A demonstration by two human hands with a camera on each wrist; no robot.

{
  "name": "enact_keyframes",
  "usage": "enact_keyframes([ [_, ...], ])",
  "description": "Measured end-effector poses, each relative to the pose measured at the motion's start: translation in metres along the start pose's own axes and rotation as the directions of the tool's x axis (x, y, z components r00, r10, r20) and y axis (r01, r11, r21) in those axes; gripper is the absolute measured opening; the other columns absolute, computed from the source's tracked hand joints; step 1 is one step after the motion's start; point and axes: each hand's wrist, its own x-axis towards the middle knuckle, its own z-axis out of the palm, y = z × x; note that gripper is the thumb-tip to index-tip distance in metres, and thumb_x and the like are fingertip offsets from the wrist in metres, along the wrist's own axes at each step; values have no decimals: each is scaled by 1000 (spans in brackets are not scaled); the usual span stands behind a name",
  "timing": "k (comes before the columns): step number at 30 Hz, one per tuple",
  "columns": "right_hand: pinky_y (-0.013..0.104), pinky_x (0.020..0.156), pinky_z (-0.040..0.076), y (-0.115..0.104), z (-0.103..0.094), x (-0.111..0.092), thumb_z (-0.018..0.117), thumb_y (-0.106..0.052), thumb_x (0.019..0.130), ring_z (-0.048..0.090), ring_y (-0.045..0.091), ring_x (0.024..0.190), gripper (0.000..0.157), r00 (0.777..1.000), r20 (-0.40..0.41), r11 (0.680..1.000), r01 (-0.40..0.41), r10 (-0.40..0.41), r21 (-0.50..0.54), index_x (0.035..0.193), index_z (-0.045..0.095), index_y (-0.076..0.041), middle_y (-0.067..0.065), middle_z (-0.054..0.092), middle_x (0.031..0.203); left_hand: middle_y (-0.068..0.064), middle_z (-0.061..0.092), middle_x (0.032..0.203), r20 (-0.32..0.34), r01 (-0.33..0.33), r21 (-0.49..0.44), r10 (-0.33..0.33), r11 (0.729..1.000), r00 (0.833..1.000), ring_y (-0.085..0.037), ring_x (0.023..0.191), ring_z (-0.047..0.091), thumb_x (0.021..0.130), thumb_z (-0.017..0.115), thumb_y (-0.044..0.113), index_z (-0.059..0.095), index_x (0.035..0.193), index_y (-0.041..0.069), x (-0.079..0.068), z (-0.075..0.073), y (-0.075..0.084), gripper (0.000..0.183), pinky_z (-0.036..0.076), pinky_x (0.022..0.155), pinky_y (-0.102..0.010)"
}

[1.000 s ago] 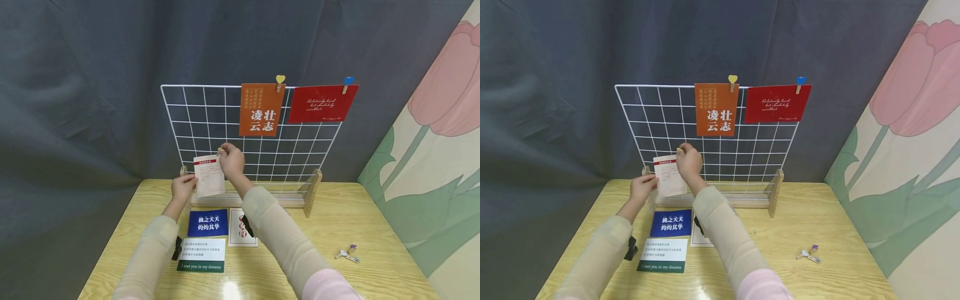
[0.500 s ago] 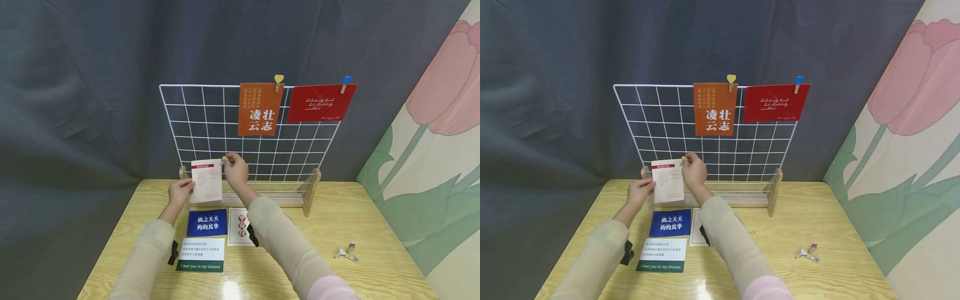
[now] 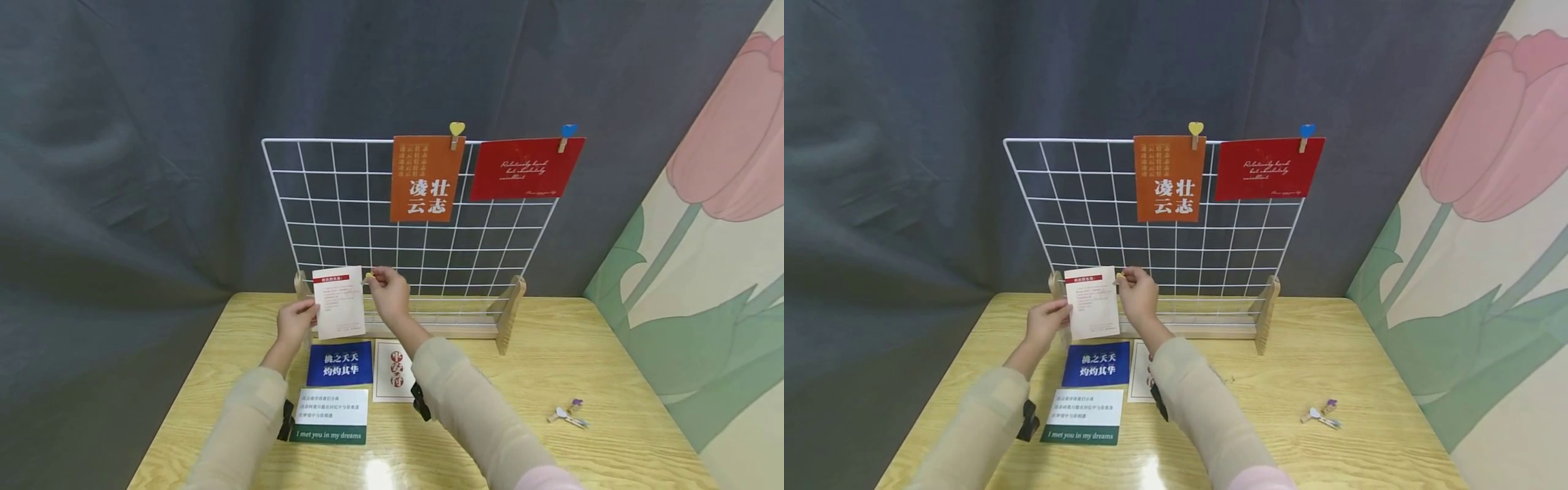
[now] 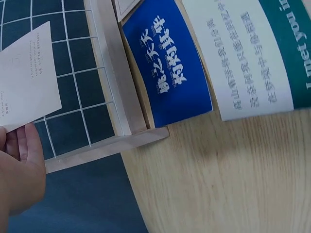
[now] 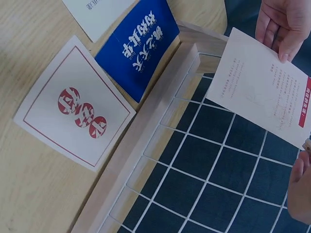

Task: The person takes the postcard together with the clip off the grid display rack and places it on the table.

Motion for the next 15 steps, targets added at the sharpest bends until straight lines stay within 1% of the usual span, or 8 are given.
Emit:
enact_keyframes([
  [4, 25, 59, 49, 3, -2, -4, 61, 3, 74, 57, 22, 66, 10, 1000, -4, 999, -23, 23, 41, 83, 62, 6, 14, 63, 77, -23, 58, 88, 9, 36, -9, -35, 999, 999, -12, 61, 56, 79, 58, -3, 56, 99, -14, -1, 0, -4, 23, 51, 64, -29],
  [6, 25, 58, 49, 5, -3, -6, 62, 3, 74, 58, 23, 66, 10, 999, -11, 998, -35, 36, 50, 83, 61, 6, 14, 63, 77, -22, 58, 89, 18, 48, -4, -48, 999, 999, -12, 63, 56, 79, 57, -2, 56, 100, -14, -1, 0, -7, 24, 51, 65, -29],
  [10, 25, 58, 49, 11, -6, -10, 63, 4, 73, 58, 23, 65, 11, 999, -23, 996, -46, 48, 73, 83, 61, 7, 16, 62, 76, -22, 58, 89, 21, 48, -2, -48, 999, 999, -12, 63, 56, 80, 57, -2, 56, 100, -14, -3, -2, -12, 24, 50, 69, -35],
  [13, 24, 58, 49, 17, -9, -14, 63, 5, 72, 57, 23, 64, 11, 998, -23, 993, -55, 58, 104, 83, 60, 8, 16, 62, 75, -21, 59, 86, 13, 42, -21, -42, 999, 999, -11, 61, 56, 79, 57, -3, 56, 99, -15, -5, -4, -15, 23, 49, 70, -38],
  [15, 23, 58, 49, 20, -11, -16, 63, 5, 72, 57, 23, 65, 11, 997, -23, 990, -65, 69, 128, 83, 60, 8, 17, 61, 75, -18, 59, 84, 14, 46, -37, -45, 998, 999, -10, 59, 56, 78, 58, -4, 56, 100, -15, -6, -5, -18, 24, 50, 67, -36],
])
